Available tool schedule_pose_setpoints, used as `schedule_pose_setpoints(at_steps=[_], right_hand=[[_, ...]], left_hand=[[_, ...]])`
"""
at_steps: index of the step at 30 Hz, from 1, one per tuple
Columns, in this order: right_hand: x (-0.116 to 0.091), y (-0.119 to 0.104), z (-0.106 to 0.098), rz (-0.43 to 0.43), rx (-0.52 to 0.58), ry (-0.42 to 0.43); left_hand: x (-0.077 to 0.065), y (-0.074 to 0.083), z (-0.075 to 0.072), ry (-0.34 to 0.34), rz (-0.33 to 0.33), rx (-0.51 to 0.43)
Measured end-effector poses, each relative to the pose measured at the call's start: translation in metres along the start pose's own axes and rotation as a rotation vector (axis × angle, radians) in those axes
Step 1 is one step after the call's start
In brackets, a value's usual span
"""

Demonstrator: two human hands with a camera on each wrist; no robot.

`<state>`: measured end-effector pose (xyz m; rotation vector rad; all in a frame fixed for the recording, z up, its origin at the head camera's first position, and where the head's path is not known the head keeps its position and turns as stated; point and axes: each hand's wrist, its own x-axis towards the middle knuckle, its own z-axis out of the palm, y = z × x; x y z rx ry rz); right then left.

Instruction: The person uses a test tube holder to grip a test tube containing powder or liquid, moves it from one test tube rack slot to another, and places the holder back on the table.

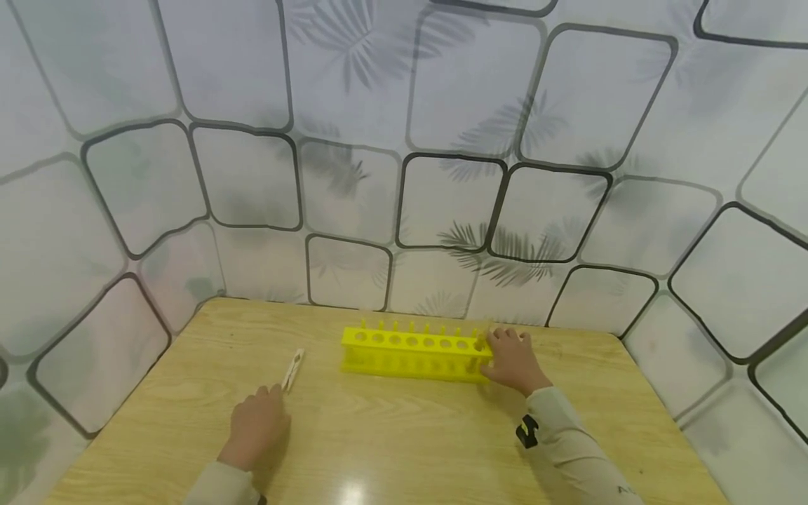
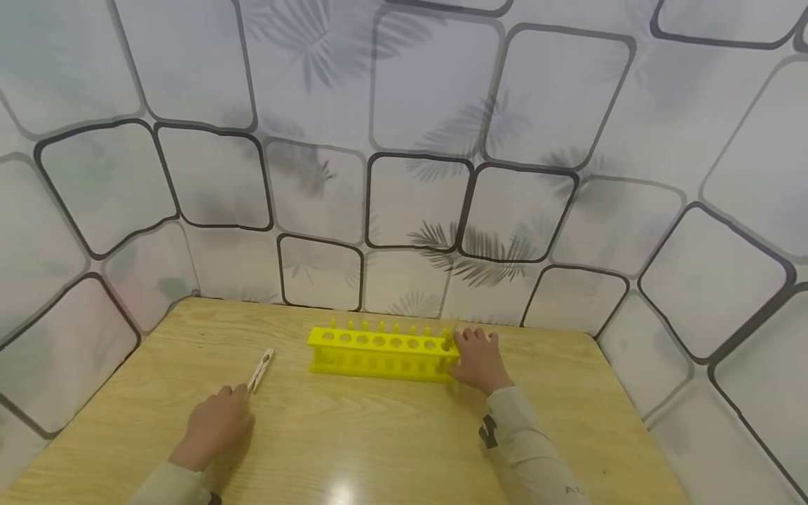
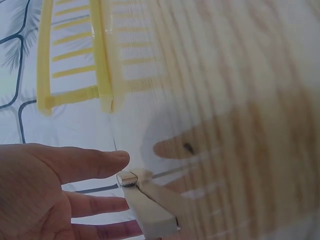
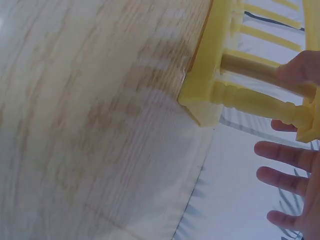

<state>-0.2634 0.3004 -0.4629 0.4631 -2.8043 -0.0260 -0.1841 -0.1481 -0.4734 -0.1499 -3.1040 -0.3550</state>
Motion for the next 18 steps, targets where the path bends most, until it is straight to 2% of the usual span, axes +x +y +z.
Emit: schedule_pose_setpoints(at_steps=[4, 8, 18], right_hand=[[0.001, -0.002, 0.004, -0.003, 0.035, -0.018], [0.001, -0.004, 0.01, -0.004, 0.013, -0.009], [0.004, -0.012, 0.005, 0.001, -0.042, 0.01]], left_hand=[[-0.001, 0.001, -0.002, -0.035, -0.019, -0.014], [-0.002, 0.002, -0.003, -0.049, -0.016, -0.003], [-0.001, 0.002, -0.001, -0.021, -0.014, 0.021]])
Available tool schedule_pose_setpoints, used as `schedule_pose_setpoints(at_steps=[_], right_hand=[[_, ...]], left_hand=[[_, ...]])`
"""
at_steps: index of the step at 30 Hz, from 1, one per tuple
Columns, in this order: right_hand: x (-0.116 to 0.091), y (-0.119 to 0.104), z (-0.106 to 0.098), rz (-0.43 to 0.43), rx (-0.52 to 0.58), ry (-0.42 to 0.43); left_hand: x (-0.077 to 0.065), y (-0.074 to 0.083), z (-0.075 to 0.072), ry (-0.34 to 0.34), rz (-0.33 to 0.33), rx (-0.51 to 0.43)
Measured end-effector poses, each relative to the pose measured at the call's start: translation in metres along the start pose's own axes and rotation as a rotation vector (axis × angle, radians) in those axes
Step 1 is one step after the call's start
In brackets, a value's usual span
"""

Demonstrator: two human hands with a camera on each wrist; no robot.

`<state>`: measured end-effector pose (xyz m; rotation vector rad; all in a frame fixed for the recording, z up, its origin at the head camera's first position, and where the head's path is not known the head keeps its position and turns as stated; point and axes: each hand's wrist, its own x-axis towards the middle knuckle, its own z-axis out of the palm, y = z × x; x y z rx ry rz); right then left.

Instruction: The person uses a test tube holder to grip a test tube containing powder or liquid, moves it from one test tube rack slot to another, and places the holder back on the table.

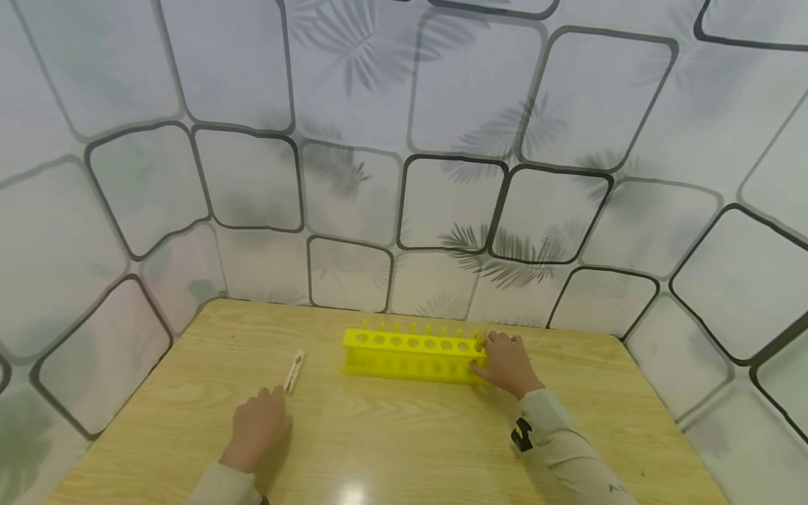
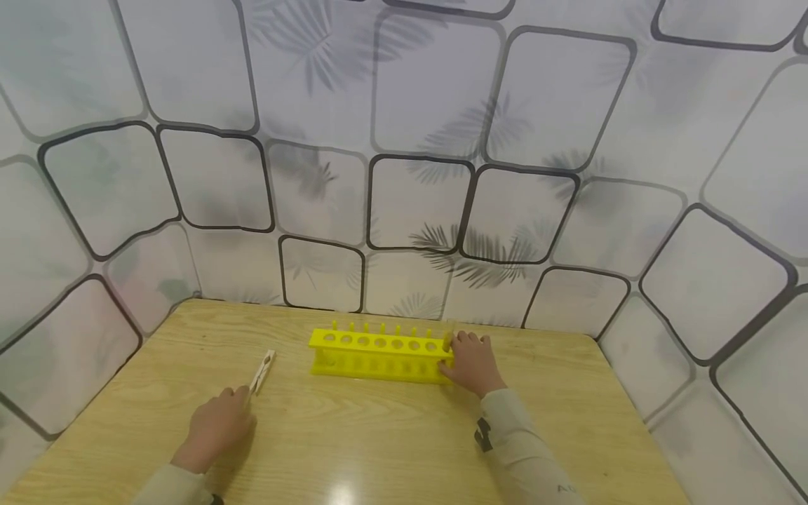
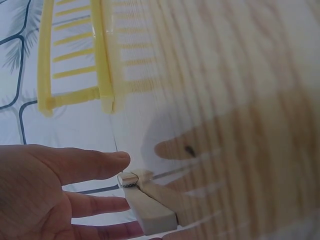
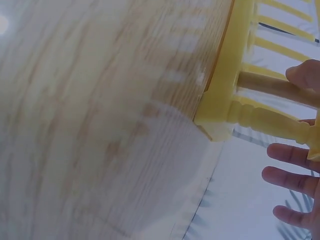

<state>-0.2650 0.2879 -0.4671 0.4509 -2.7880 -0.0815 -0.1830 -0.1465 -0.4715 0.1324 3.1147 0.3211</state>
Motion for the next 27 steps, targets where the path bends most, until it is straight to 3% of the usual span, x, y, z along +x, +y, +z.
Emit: schedule_pose_setpoints(at_steps=[15, 22, 27], right_hand=[[-0.003, 0.009, 0.006, -0.016, 0.013, 0.08], [-0.004, 0.01, 0.005, -0.006, 0.02, 0.054], [-0.005, 0.01, 0.007, 0.007, 0.035, 0.049]], left_hand=[[0.0, 0.002, 0.001, 0.013, -0.017, -0.006], [-0.001, 0.001, 0.003, 0.062, -0.034, -0.015], [-0.001, 0.0, 0.003, 0.036, -0.056, -0.033]])
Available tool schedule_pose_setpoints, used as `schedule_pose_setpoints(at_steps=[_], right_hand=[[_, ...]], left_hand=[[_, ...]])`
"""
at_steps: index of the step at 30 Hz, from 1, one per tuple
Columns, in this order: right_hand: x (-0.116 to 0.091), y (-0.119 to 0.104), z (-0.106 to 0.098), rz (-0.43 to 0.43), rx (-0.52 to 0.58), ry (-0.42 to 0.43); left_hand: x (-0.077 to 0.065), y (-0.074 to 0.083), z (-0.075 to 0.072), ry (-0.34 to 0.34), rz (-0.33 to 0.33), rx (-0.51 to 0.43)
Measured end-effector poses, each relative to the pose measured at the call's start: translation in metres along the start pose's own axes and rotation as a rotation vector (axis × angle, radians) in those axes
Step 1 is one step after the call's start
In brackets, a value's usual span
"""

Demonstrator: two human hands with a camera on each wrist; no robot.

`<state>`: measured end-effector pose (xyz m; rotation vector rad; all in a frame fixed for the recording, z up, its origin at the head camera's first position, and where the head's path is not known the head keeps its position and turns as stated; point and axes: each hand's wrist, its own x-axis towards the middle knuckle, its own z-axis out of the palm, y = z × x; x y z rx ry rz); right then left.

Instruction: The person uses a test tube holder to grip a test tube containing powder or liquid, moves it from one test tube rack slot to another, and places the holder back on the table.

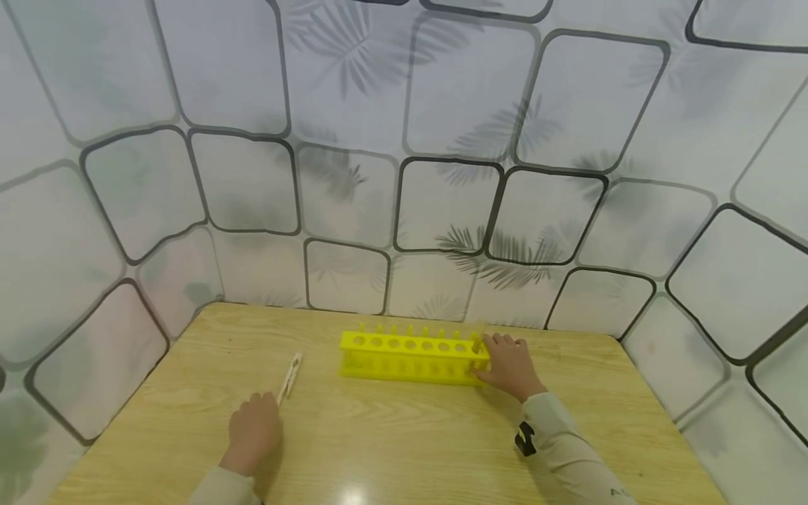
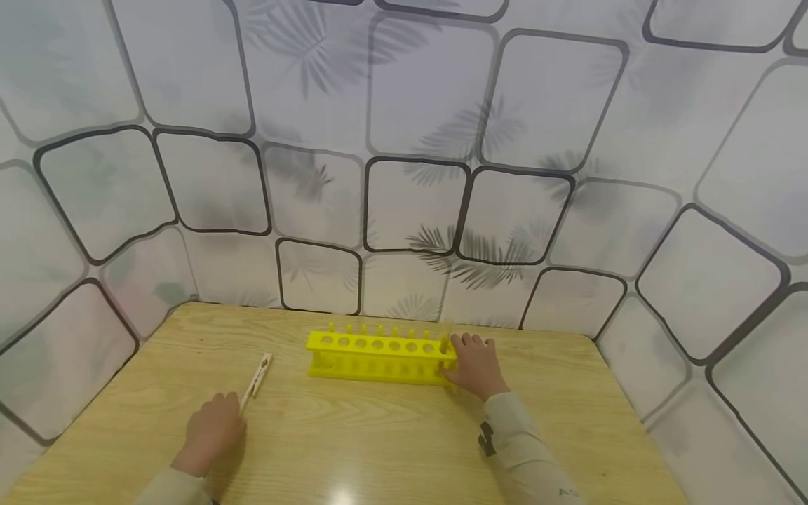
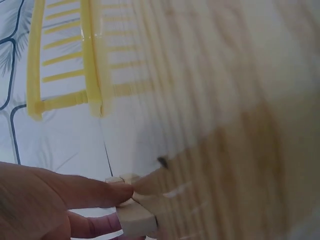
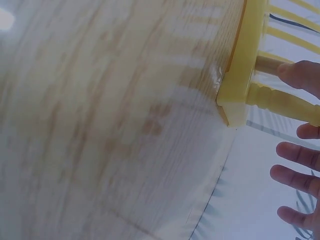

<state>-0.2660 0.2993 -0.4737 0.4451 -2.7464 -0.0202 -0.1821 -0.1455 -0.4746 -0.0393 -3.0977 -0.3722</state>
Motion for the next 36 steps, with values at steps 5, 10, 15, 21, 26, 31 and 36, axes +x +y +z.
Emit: schedule_pose_setpoints(at_steps=[5, 10, 15, 21, 26, 31, 36], right_hand=[[0.0, 0.002, 0.003, -0.002, -0.006, 0.005], [-0.001, 0.002, 0.004, -0.001, -0.002, 0.002], [-0.001, 0.001, 0.003, 0.004, 0.002, 0.0], [-0.002, 0.0, 0.001, 0.008, -0.005, -0.004], [-0.002, -0.001, 0.001, 0.009, 0.009, -0.007], [-0.002, -0.002, 0.0, 0.002, -0.005, -0.006], [-0.002, -0.003, -0.002, 0.003, 0.01, 0.003]], left_hand=[[0.0, -0.001, 0.0, -0.001, 0.002, -0.001], [-0.001, -0.002, -0.003, -0.017, -0.021, -0.03], [-0.002, -0.005, -0.008, -0.035, -0.048, -0.06], [-0.003, -0.01, -0.011, -0.056, -0.075, -0.124], [-0.003, -0.011, -0.013, -0.071, -0.118, -0.152], [-0.004, -0.011, -0.014, -0.036, -0.128, -0.146], [-0.006, -0.009, -0.015, 0.023, -0.108, -0.172]])
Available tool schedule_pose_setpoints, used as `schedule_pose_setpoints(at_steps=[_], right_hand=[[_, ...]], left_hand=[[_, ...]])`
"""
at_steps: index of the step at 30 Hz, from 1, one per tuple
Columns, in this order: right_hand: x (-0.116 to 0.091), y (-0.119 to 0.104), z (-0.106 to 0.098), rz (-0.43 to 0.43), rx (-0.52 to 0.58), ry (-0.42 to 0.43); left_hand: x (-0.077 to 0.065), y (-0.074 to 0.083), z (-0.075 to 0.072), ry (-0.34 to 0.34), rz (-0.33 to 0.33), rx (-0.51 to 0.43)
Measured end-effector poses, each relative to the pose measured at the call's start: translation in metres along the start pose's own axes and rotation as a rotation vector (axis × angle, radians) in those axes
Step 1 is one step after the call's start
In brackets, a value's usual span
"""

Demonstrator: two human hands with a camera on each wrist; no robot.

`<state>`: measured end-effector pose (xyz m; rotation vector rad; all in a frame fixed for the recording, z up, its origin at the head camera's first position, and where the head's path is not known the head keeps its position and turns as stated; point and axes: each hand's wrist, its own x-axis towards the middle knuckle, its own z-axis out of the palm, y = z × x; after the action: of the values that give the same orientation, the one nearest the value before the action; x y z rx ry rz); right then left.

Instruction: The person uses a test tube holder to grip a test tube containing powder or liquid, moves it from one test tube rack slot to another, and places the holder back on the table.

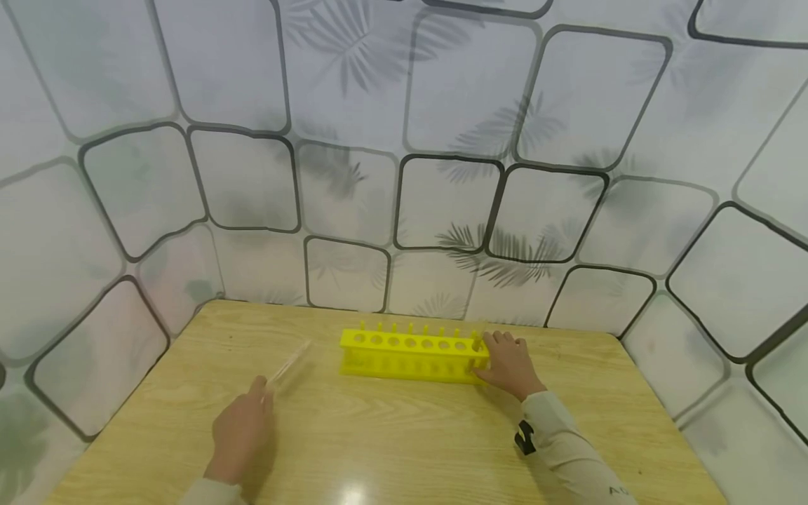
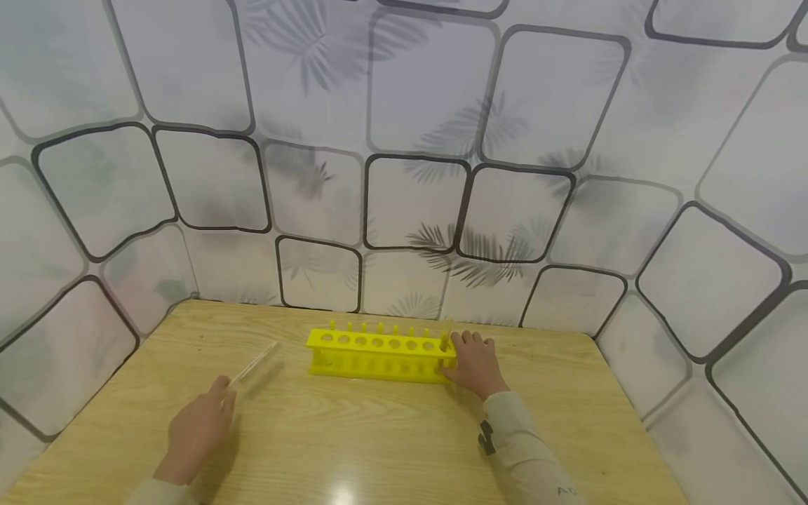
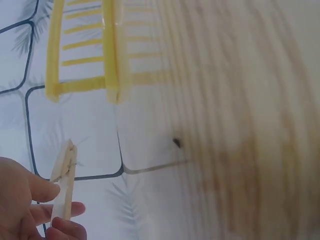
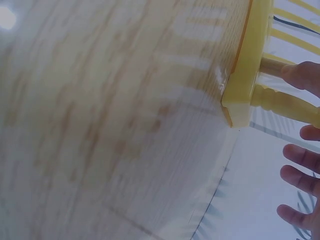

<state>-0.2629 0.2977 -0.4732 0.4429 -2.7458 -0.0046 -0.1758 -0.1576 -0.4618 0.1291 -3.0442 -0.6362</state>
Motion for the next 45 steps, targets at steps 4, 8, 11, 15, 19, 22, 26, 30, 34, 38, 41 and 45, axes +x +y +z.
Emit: schedule_pose_setpoints(at_steps=[4, 8, 11, 15, 19, 22, 26, 30, 34, 38, 41, 45], right_hand=[[0.0, 0.0, -0.001, 0.004, 0.022, -0.001], [0.0, 0.001, -0.002, -0.007, 0.025, 0.012], [0.001, 0.001, -0.003, -0.013, 0.015, 0.014], [0.001, 0.001, -0.004, -0.014, 0.019, 0.009], [0.0, 0.001, -0.004, -0.013, 0.026, 0.012], [-0.001, 0.001, -0.002, -0.009, 0.021, 0.004], [-0.001, 0.001, 0.0, -0.003, 0.023, -0.016], [-0.001, 0.002, 0.0, -0.005, 0.034, -0.016], [0.0, 0.002, 0.001, -0.012, 0.035, -0.012], [0.0, 0.002, 0.001, -0.02, 0.04, -0.006], [0.0, 0.002, 0.0, -0.022, 0.058, -0.002], [0.0, 0.001, -0.002, -0.018, 0.07, -0.013]], left_hand=[[-0.003, 0.005, -0.003, 0.036, 0.008, -0.032], [-0.004, 0.01, -0.004, 0.073, 0.013, -0.065], [-0.003, 0.013, -0.005, 0.089, 0.026, -0.088], [-0.003, 0.018, -0.005, 0.105, 0.089, -0.086], [-0.004, 0.024, -0.005, 0.122, 0.158, -0.026], [-0.005, 0.027, -0.005, 0.12, 0.196, -0.002], [-0.005, 0.034, -0.005, 0.129, 0.268, 0.032], [-0.004, 0.042, -0.005, 0.163, 0.28, -0.007], [-0.003, 0.051, -0.006, 0.189, 0.256, -0.081], [-0.004, 0.059, -0.009, 0.2, 0.262, -0.072], [-0.003, 0.064, -0.009, 0.204, 0.268, -0.089], [0.0, 0.071, -0.008, 0.203, 0.275, -0.101]])
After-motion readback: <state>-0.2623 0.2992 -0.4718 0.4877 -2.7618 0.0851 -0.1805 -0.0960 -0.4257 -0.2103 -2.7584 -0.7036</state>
